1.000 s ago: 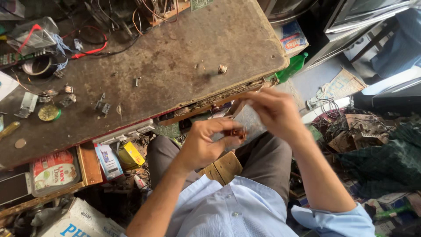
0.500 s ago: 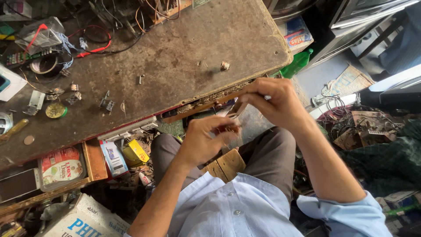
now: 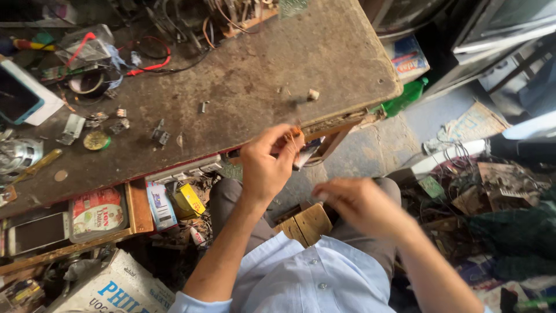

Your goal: The person sits at a cluttered workbench and winds thin copper wire by hand around a small cylindrical core. They repeatedly wrap the wire, adjust the coil, and occasionally place the wound coil on the table before continuing to wind more wire.

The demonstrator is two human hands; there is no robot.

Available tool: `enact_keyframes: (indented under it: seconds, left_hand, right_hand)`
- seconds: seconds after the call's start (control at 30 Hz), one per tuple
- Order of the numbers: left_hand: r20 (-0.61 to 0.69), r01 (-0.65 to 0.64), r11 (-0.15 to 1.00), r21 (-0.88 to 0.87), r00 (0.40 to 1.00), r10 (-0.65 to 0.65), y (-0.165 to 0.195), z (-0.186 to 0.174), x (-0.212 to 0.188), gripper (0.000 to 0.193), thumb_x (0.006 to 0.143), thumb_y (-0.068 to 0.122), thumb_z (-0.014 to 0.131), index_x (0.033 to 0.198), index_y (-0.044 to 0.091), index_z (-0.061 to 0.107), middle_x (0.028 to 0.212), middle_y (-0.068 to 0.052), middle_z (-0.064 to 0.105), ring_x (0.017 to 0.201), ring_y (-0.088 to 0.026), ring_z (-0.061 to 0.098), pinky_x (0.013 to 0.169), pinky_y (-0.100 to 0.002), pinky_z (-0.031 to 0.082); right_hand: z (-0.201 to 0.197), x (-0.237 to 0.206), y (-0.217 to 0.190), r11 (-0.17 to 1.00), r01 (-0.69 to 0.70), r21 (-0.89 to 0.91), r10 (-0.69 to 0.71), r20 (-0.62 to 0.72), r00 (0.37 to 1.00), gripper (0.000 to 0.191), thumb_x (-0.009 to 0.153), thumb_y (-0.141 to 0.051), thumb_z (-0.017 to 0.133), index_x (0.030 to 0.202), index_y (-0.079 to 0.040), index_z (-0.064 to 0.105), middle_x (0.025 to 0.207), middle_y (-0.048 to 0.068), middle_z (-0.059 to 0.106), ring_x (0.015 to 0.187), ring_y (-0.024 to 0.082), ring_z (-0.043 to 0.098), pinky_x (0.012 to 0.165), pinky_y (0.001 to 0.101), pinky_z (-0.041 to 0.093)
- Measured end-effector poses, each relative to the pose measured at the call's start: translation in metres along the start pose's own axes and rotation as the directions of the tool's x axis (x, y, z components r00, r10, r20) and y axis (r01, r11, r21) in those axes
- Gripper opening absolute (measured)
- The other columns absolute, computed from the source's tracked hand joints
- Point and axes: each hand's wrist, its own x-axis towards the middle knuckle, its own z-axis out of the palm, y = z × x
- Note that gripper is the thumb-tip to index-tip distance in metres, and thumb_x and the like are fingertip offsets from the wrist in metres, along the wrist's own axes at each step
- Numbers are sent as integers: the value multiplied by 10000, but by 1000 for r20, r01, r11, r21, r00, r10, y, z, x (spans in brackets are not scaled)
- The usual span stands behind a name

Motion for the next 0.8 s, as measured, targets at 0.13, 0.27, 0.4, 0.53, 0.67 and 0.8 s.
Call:
enact_keyframes:
  seconds: [0.13, 0.27, 0.4, 0.53, 0.67, 0.8]
  left_hand:
    - [458, -130, 988, -80, 876, 153, 11, -4, -23, 189, 892, 83, 812, 1058, 18, 750, 973, -74, 764, 859, -103, 710, 748, -259, 591]
    - [613, 396, 844, -361, 783, -106, 31, -13, -44, 176, 914, 72, 782, 1059, -22, 744, 930, -64, 764, 772, -77, 703, 672, -245, 598]
    - [93, 153, 906, -394, 988, -126, 28, -5, -36, 203, 942, 59, 751, 1120, -29, 706, 935, -76, 768, 767, -73, 706, 698, -231, 595]
    - [-73, -24, 1000, 15, 997, 25, 11, 6, -33, 231, 894, 77, 795, 1086, -20, 710, 927, -101, 760, 799, -131, 731, 687, -269, 589]
    - [371, -346, 915, 209, 893, 253, 3, -5, -35, 213, 822, 76, 827, 1006, 18, 736, 952, -119, 765, 911, -217, 704, 788, -336, 565]
    - [675, 60, 982, -179, 733, 78, 19, -13, -50, 287, 797, 38, 833, 1064, -34, 754, 978, -113, 790, 862, -150, 733, 766, -301, 582]
  right_hand:
    - [-49, 13, 17, 975, -99, -197, 102, 6, 995, 143, 908, -109, 683, 1028, -68, 749, 855, 72, 719, 731, 237, 706, 638, 381, 574]
    - [-30, 20, 36, 974, -215, -76, 204, -126, 971, 84, 958, -106, 669, 985, -52, 728, 852, 102, 716, 728, 239, 701, 645, 356, 557]
    - [38, -4, 14, 903, -377, 207, 396, -58, 917, 95, 1007, -80, 603, 1001, -50, 692, 816, 118, 722, 752, 237, 684, 699, 327, 566]
    - [43, -15, -3, 995, -41, -90, 52, 125, 991, 200, 864, -69, 689, 1055, -38, 639, 865, 108, 693, 794, 283, 712, 686, 372, 581]
    - [-24, -11, 7, 960, -10, -281, -2, -42, 999, 236, 798, -36, 680, 1025, -85, 727, 822, 77, 705, 702, 269, 708, 605, 380, 569]
    - [-48, 10, 38, 952, -124, -278, 100, -99, 990, 111, 924, -55, 686, 1028, -50, 725, 865, 115, 711, 726, 295, 696, 653, 415, 565]
